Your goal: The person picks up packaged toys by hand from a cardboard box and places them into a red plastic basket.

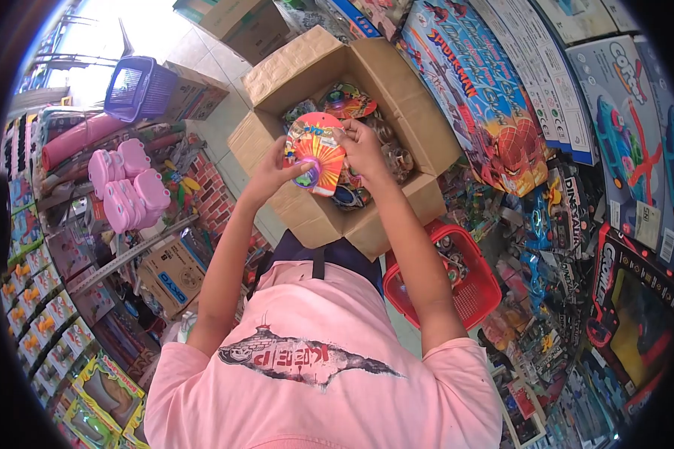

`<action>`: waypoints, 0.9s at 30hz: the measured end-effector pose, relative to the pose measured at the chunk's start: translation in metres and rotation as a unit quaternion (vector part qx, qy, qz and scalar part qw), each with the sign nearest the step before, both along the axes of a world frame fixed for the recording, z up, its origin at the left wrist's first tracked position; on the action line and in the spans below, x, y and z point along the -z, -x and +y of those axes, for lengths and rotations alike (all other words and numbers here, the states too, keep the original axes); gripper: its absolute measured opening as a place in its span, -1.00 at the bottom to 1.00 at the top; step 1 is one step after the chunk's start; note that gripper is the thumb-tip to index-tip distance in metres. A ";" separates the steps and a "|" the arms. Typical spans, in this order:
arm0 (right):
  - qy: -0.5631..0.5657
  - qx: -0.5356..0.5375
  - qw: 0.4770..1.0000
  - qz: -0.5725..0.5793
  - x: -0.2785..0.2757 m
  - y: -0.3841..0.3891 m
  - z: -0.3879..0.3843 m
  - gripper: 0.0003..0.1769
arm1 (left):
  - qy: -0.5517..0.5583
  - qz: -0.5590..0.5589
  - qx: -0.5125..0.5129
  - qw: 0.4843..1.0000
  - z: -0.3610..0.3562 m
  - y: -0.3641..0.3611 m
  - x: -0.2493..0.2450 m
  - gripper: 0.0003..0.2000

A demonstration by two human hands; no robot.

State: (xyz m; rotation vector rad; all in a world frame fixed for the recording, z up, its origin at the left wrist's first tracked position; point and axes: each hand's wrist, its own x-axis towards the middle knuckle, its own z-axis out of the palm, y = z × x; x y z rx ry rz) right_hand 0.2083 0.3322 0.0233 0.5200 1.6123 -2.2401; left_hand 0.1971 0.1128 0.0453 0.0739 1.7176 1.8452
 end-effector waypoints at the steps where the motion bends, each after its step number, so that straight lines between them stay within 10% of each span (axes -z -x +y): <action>1: 0.006 -0.009 1.000 0.001 0.003 0.001 -0.005 -0.85 | 0.016 -0.020 -0.008 1.000 -0.006 -0.006 -0.010 -0.42; 6: -0.336 -0.065 0.933 0.108 0.049 -0.008 -0.013 -0.71 | 0.037 -0.032 -0.072 0.996 -0.034 -0.037 0.002 -0.48; 8: -0.628 -0.184 0.756 0.003 0.044 -0.022 -0.018 -0.52 | 0.003 -0.040 -0.104 0.994 -0.041 -0.050 0.001 -0.50; 13: -0.603 -0.229 0.751 -0.139 0.092 -0.051 -0.029 -0.14 | 0.015 -0.050 -0.155 0.986 -0.060 -0.079 0.011 -0.51; 18: -0.602 -0.229 0.753 -0.138 0.087 -0.044 -0.026 -0.17 | 0.021 -0.077 -0.174 0.981 -0.081 -0.102 0.014 -0.49; 27: -0.311 0.014 0.948 0.070 0.008 -0.086 -0.053 -0.40 | -0.055 -0.098 -0.225 0.968 -0.143 -0.150 0.016 -0.40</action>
